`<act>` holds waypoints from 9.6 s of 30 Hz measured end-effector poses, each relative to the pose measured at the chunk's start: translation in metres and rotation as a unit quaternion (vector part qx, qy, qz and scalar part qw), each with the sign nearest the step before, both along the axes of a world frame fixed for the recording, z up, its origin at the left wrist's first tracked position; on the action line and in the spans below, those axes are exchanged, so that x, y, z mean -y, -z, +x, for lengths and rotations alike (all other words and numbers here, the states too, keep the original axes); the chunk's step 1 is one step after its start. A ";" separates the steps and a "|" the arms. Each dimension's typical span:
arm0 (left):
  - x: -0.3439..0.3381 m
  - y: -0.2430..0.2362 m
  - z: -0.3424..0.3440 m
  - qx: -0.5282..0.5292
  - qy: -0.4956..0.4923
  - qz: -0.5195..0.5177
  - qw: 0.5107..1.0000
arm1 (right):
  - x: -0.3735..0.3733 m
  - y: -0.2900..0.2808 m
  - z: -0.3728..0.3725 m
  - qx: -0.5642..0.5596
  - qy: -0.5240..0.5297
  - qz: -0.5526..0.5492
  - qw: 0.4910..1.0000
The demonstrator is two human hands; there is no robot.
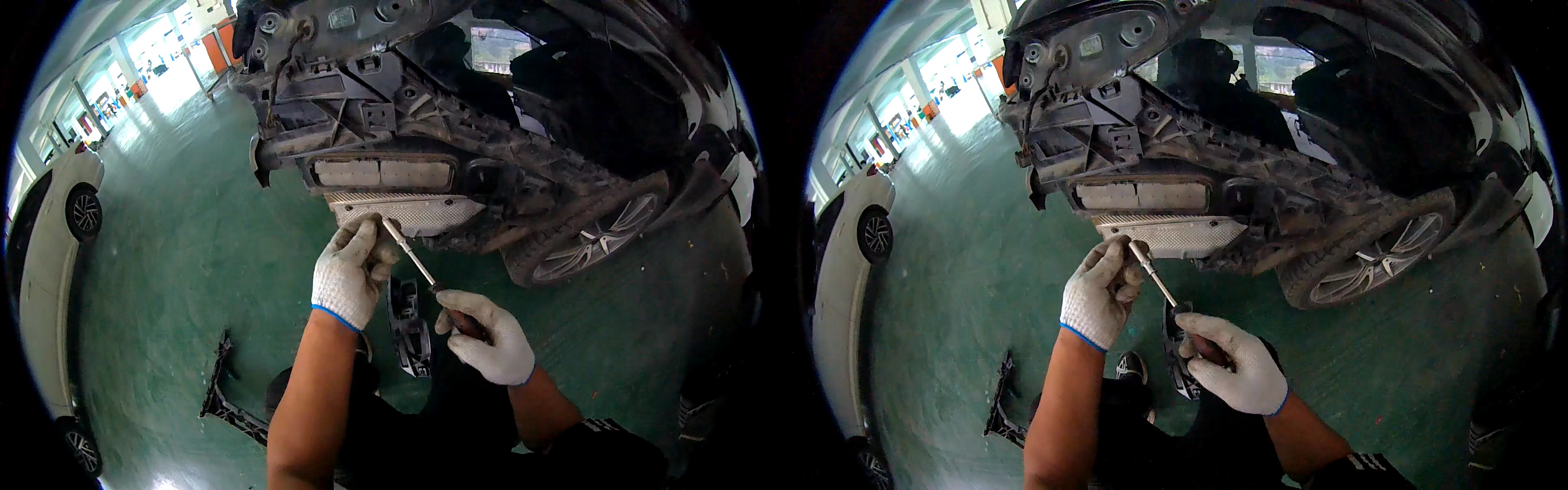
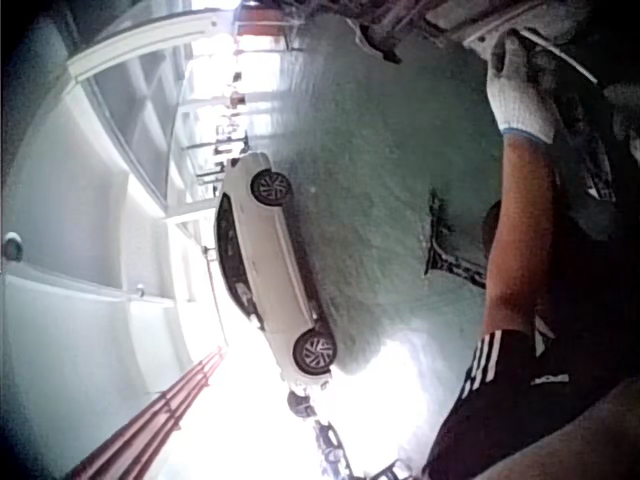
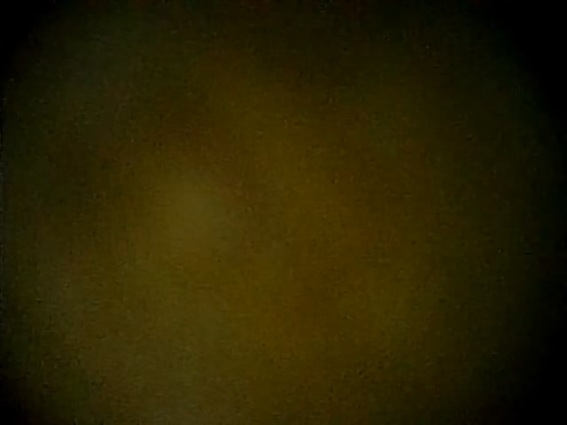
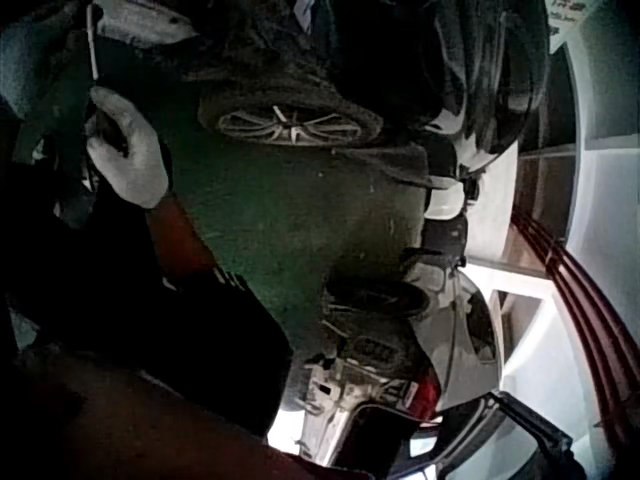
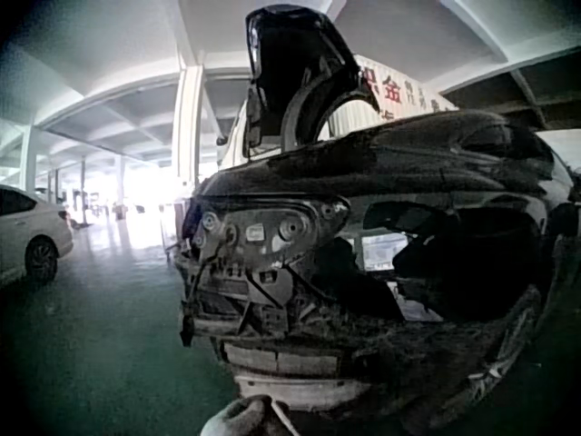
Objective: The person collects small fasteners from a container and the floor, then uses a ratchet to tighten bolts on the front bumper of a black car. The person works on the lower section of the bumper, securing the plastic trim to the vehicle's frame.
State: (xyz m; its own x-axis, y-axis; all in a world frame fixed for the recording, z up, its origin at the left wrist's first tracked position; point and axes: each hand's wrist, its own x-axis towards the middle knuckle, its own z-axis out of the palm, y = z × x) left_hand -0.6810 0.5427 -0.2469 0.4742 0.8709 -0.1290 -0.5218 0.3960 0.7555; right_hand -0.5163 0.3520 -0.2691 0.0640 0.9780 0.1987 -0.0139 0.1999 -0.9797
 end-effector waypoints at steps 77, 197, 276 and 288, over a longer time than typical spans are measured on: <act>-0.088 -0.138 0.090 -0.194 -0.586 0.556 0.557 | 0.017 0.086 0.039 -0.576 -0.195 0.054 0.792; -0.091 -0.060 0.049 0.265 0.529 0.042 0.805 | -0.101 -0.148 -0.185 0.374 0.656 -0.171 0.632; -0.114 -0.031 0.070 -0.047 0.208 0.193 0.958 | -0.091 -0.141 -0.171 0.511 0.619 -0.130 0.582; -0.115 -0.025 0.079 -0.019 0.183 0.179 0.966 | -0.103 -0.134 -0.179 -0.148 0.575 -0.055 0.803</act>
